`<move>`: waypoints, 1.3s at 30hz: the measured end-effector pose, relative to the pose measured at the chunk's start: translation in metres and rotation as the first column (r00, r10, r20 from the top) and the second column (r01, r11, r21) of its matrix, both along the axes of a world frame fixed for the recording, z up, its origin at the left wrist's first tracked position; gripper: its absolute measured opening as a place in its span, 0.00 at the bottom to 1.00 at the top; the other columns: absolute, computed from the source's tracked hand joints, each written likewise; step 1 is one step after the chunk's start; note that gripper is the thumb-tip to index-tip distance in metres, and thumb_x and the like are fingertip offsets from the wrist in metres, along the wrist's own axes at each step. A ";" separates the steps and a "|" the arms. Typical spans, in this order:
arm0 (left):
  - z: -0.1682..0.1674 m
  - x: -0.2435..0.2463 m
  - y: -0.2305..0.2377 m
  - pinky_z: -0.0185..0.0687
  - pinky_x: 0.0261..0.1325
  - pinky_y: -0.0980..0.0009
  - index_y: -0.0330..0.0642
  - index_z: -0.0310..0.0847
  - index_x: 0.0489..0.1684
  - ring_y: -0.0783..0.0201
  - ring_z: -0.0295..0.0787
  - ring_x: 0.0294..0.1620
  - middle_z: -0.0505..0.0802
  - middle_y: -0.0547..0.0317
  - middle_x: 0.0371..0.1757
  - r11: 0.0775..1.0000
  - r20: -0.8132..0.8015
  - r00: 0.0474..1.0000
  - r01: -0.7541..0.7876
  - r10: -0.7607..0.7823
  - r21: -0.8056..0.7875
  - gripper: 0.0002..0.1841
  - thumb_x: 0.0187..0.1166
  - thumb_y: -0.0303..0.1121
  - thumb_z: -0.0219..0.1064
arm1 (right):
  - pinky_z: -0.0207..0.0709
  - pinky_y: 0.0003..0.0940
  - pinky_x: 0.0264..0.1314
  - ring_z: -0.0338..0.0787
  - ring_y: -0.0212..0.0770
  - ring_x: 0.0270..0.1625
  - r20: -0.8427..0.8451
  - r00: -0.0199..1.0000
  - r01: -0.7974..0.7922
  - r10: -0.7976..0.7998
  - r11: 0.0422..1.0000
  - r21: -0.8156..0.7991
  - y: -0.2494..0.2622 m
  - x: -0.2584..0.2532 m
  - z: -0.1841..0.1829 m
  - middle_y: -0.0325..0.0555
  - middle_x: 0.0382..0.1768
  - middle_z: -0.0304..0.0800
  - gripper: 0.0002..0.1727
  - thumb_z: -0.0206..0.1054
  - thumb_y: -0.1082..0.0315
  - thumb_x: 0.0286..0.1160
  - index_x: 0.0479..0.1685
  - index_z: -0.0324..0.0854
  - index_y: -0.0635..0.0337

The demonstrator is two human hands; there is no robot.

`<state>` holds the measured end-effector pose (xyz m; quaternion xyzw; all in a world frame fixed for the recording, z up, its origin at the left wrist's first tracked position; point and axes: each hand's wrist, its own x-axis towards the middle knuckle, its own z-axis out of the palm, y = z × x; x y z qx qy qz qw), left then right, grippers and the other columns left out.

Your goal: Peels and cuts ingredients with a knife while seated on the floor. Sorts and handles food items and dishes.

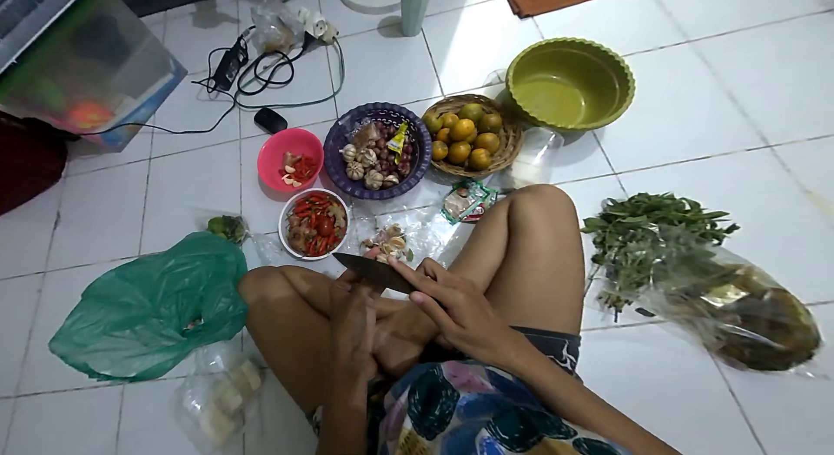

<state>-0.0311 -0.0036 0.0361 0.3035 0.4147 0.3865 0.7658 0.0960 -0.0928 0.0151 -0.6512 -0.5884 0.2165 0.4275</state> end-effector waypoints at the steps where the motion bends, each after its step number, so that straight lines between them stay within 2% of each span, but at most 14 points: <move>1: 0.001 0.000 -0.001 0.90 0.50 0.79 0.36 0.87 0.43 0.77 0.95 0.39 0.97 0.67 0.38 1.000 0.003 1.000 -0.012 0.012 -0.013 0.20 0.77 0.10 0.47 | 0.64 0.25 0.21 0.72 0.31 0.23 0.003 1.000 0.004 -0.004 1.000 0.006 0.000 -0.001 -0.001 0.45 0.31 0.78 0.28 0.47 0.49 0.91 0.79 0.80 0.49; 4: 0.003 0.002 -0.001 0.90 0.48 0.79 0.35 0.86 0.40 0.76 0.95 0.37 0.97 0.65 0.36 0.998 -0.006 0.999 -0.042 0.042 -0.041 0.20 0.77 0.09 0.47 | 0.66 0.25 0.22 0.73 0.31 0.23 -0.010 1.000 0.009 -0.009 1.000 0.012 0.001 -0.001 -0.004 0.45 0.31 0.79 0.28 0.45 0.50 0.91 0.78 0.81 0.50; 7: 0.005 0.004 -0.001 0.91 0.50 0.78 0.32 0.85 0.43 0.75 0.95 0.39 0.97 0.65 0.37 0.998 -0.051 0.998 -0.041 0.039 -0.043 0.16 0.79 0.10 0.49 | 0.67 0.20 0.30 0.71 0.26 0.28 -0.199 0.980 -0.038 0.029 0.998 -0.041 0.001 0.000 -0.007 0.40 0.32 0.78 0.30 0.43 0.49 0.93 0.79 0.79 0.54; 10: 0.007 0.005 0.000 0.90 0.50 0.79 0.31 0.86 0.44 0.76 0.94 0.39 0.97 0.65 0.38 0.999 -0.084 0.996 -0.031 0.027 -0.045 0.15 0.81 0.12 0.51 | 0.63 0.11 0.35 0.67 0.15 0.30 -0.491 0.869 -0.121 0.064 0.989 -0.085 0.001 0.002 -0.004 0.31 0.35 0.79 0.30 0.45 0.53 0.93 0.80 0.74 0.64; 13: 0.007 0.006 0.000 0.90 0.51 0.79 0.29 0.86 0.47 0.76 0.94 0.40 0.97 0.64 0.41 0.998 -0.100 0.994 -0.037 0.031 -0.054 0.13 0.81 0.12 0.53 | 0.58 0.08 0.27 0.62 0.11 0.24 -0.702 0.708 -0.181 0.079 0.981 -0.073 0.003 0.003 -0.001 0.22 0.30 0.72 0.27 0.45 0.59 0.93 0.77 0.73 0.68; 15: 0.007 0.006 0.000 0.89 0.52 0.79 0.27 0.85 0.49 0.76 0.94 0.41 0.97 0.63 0.42 0.998 -0.106 0.994 -0.033 0.027 -0.049 0.13 0.81 0.12 0.53 | 0.58 0.09 0.23 0.63 0.12 0.20 -0.790 0.611 -0.212 0.051 0.972 -0.101 0.004 0.005 -0.001 0.18 0.23 0.69 0.21 0.43 0.60 0.92 0.60 0.79 0.63; 17: 0.006 0.006 0.000 0.90 0.52 0.78 0.26 0.85 0.50 0.75 0.94 0.41 0.97 0.63 0.42 0.998 -0.107 0.994 -0.031 0.026 -0.046 0.14 0.81 0.12 0.52 | 0.59 0.09 0.22 0.64 0.13 0.19 -0.845 0.533 -0.255 0.028 0.958 -0.130 0.003 0.008 -0.001 0.17 0.20 0.69 0.19 0.43 0.55 0.92 0.44 0.78 0.54; 21: 0.003 0.003 0.000 0.90 0.51 0.78 0.28 0.87 0.47 0.75 0.95 0.40 0.97 0.64 0.40 0.999 -0.090 0.996 -0.019 0.017 -0.025 0.14 0.80 0.12 0.53 | 0.63 0.10 0.21 0.68 0.14 0.18 -0.916 0.402 -0.329 0.006 0.934 -0.138 0.002 0.012 -0.003 0.18 0.20 0.73 0.21 0.46 0.45 0.91 0.35 0.76 0.45; 25: -0.001 -0.001 0.002 0.91 0.51 0.78 0.30 0.88 0.47 0.74 0.95 0.41 0.97 0.64 0.40 1.000 -0.062 0.998 0.022 -0.023 -0.006 0.15 0.79 0.12 0.53 | 0.64 0.10 0.22 0.69 0.13 0.19 -0.914 0.406 -0.310 0.000 0.941 -0.138 0.002 0.014 -0.001 0.18 0.22 0.75 0.21 0.45 0.47 0.92 0.35 0.76 0.45; 30: 0.000 -0.003 0.001 0.91 0.50 0.78 0.31 0.89 0.45 0.74 0.95 0.40 0.97 0.64 0.39 0.999 -0.043 0.998 0.054 -0.054 -0.006 0.17 0.78 0.11 0.51 | 0.61 0.10 0.22 0.66 0.14 0.18 -0.883 0.470 -0.263 -0.006 0.954 -0.146 0.003 0.020 -0.001 0.18 0.19 0.71 0.22 0.45 0.47 0.92 0.33 0.76 0.45; 32: -0.001 -0.003 0.001 0.91 0.51 0.77 0.30 0.89 0.46 0.73 0.95 0.40 0.98 0.63 0.39 0.999 -0.036 0.998 0.054 -0.054 -0.004 0.16 0.79 0.11 0.52 | 0.58 0.09 0.21 0.64 0.13 0.18 -0.851 0.524 -0.243 0.006 0.959 -0.143 0.002 0.022 0.000 0.17 0.19 0.69 0.20 0.45 0.50 0.92 0.38 0.77 0.48; 34: -0.001 -0.003 0.001 0.91 0.51 0.77 0.30 0.88 0.47 0.74 0.95 0.41 0.97 0.63 0.40 0.999 -0.062 0.997 0.053 -0.053 0.005 0.15 0.79 0.11 0.53 | 0.58 0.09 0.23 0.63 0.11 0.20 -0.790 0.608 -0.249 0.074 0.963 -0.102 0.001 0.022 0.003 0.18 0.23 0.70 0.22 0.45 0.58 0.92 0.65 0.78 0.62; 36: 0.000 -0.002 0.001 0.91 0.52 0.77 0.29 0.88 0.48 0.74 0.95 0.41 0.97 0.63 0.41 0.998 -0.092 0.994 0.059 -0.057 0.022 0.14 0.79 0.12 0.54 | 0.59 0.08 0.28 0.63 0.11 0.25 -0.683 0.717 -0.278 0.138 0.956 -0.099 -0.001 0.020 0.005 0.24 0.34 0.76 0.28 0.47 0.58 0.92 0.82 0.69 0.67; 39: 0.000 -0.002 0.000 0.91 0.53 0.76 0.31 0.87 0.46 0.74 0.95 0.41 0.97 0.65 0.40 0.995 -0.096 0.994 0.065 -0.058 0.071 0.15 0.77 0.11 0.53 | 0.66 0.13 0.38 0.70 0.16 0.33 -0.512 0.844 -0.265 0.159 0.954 -0.141 -0.003 0.018 0.003 0.38 0.46 0.85 0.30 0.49 0.55 0.92 0.87 0.66 0.61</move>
